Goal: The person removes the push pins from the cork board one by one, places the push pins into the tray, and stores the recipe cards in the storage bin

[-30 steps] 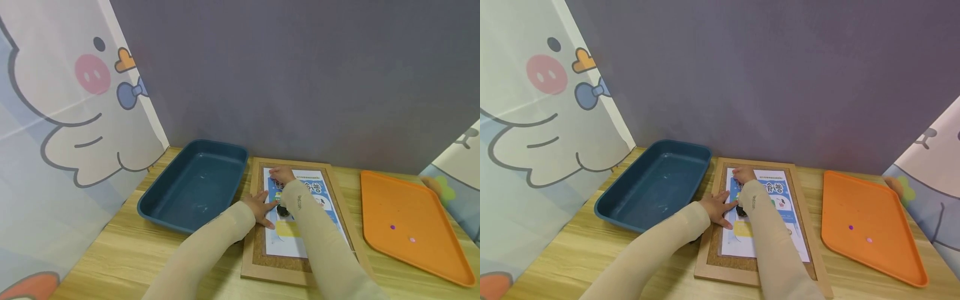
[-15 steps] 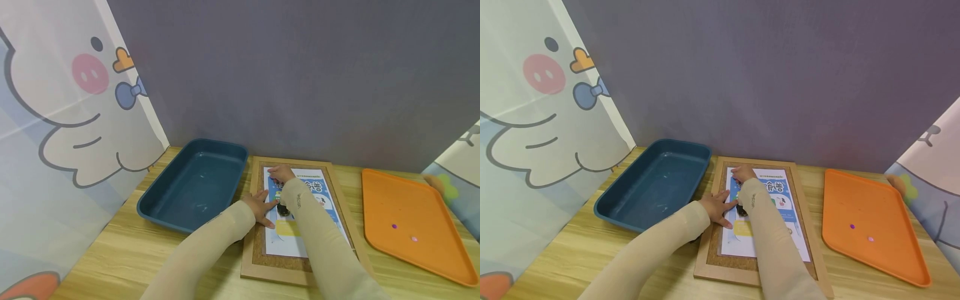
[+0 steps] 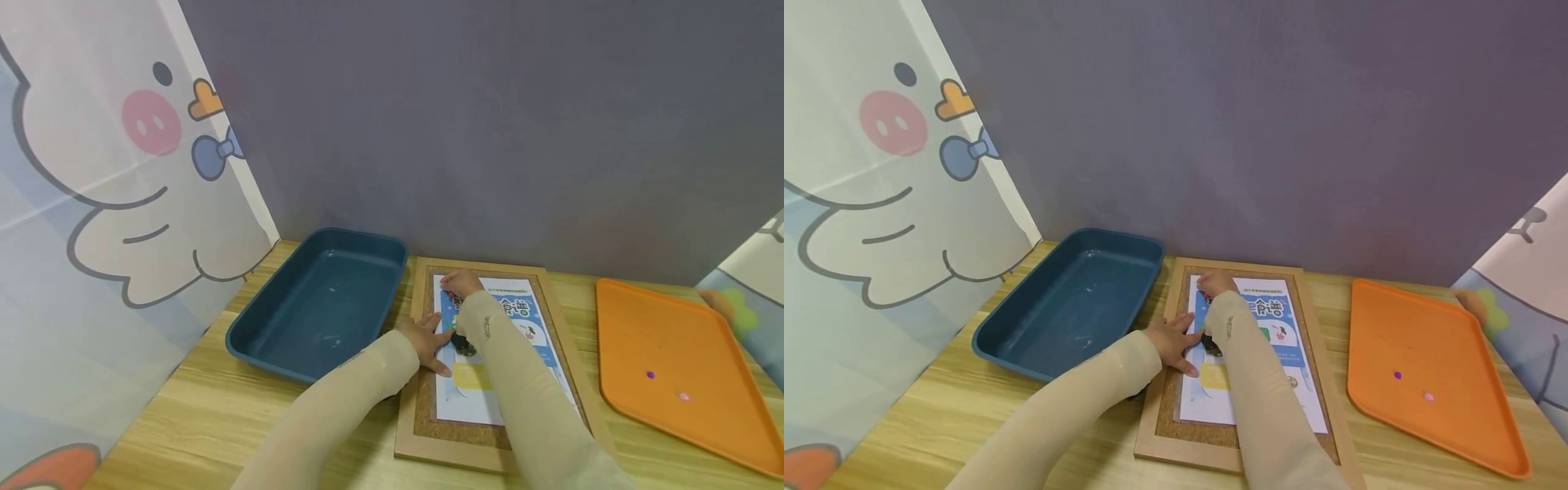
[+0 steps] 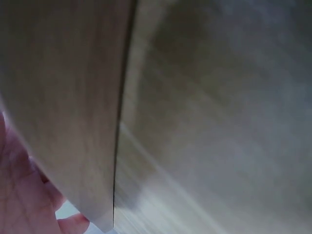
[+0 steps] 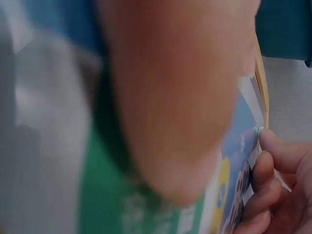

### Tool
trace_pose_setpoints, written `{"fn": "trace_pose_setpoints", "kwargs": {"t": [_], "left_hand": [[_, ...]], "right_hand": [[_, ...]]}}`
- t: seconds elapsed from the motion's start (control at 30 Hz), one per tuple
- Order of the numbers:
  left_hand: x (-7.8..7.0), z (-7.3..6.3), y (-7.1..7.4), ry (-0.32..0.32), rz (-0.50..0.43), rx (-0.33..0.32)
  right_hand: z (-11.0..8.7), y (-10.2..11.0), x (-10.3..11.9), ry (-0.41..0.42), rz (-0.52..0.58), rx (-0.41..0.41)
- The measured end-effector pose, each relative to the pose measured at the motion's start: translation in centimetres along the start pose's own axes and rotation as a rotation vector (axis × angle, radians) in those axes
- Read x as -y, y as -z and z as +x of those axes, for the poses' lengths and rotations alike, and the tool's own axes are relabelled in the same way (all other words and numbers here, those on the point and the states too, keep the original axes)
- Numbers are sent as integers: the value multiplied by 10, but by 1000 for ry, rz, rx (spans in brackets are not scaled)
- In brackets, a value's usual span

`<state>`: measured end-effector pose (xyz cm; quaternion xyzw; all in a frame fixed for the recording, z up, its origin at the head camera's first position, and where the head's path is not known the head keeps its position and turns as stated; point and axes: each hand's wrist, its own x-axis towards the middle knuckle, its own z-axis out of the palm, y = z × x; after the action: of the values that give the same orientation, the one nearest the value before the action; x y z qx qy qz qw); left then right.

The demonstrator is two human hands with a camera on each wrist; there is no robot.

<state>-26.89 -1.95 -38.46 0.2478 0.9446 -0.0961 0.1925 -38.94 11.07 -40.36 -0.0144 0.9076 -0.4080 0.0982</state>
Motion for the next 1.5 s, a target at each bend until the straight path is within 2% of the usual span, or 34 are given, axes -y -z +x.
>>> {"fn": "trace_pose_setpoints", "kwargs": {"t": [0.3, 0.4, 0.47, 0.5, 0.57, 0.63, 0.73, 0.77, 0.87, 0.9, 0.93, 1.0, 1.1, 1.2, 1.33, 1.5], "left_hand": [[-3, 1, 2, -17, -11, -9], [-2, 3, 1, -29, -23, -12], [0, 4, -1, -42, -68, -13], [1, 5, -2, -51, -108, -16], [4, 8, -3, -64, -225, -33], [8, 11, -3, -74, -416, -65], [12, 15, 0, -64, -746, -161], [12, 16, 1, -47, -862, -192], [12, 20, 4, 24, -1159, -275], [11, 21, 5, 64, -1239, -283], [10, 22, 4, 103, -1315, -283], [7, 24, 2, 178, -1398, -267], [3, 26, -3, 252, -1446, -234], [-1, 26, -7, 271, -1457, -233], [-2, 25, -10, 272, -1477, -234], [-3, 22, -12, 275, -1461, -207]], "right_hand": [[-3, 5, 0, -7, 8, -30], [5, 5, -2, -23, 8, -24], [13, 3, -9, 3, 22, -9], [17, 2, -13, 25, 37, 0], [46, -4, -38, 88, 76, 18], [76, -10, -64, 126, 135, 47], [116, -15, -93, 100, 201, 73], [116, -14, -92, 60, 213, 72], [109, -10, -84, 5, 262, 65], [102, -8, -78, -3, 268, 59], [100, -7, -78, 26, 302, 64], [77, -1, -59, -5, 282, 64], [40, 8, -33, -14, 255, 86], [9, 18, -12, -35, 271, 114], [-3, 22, -6, -41, 328, 142], [-3, 22, -9, -71, 293, 194]]}}
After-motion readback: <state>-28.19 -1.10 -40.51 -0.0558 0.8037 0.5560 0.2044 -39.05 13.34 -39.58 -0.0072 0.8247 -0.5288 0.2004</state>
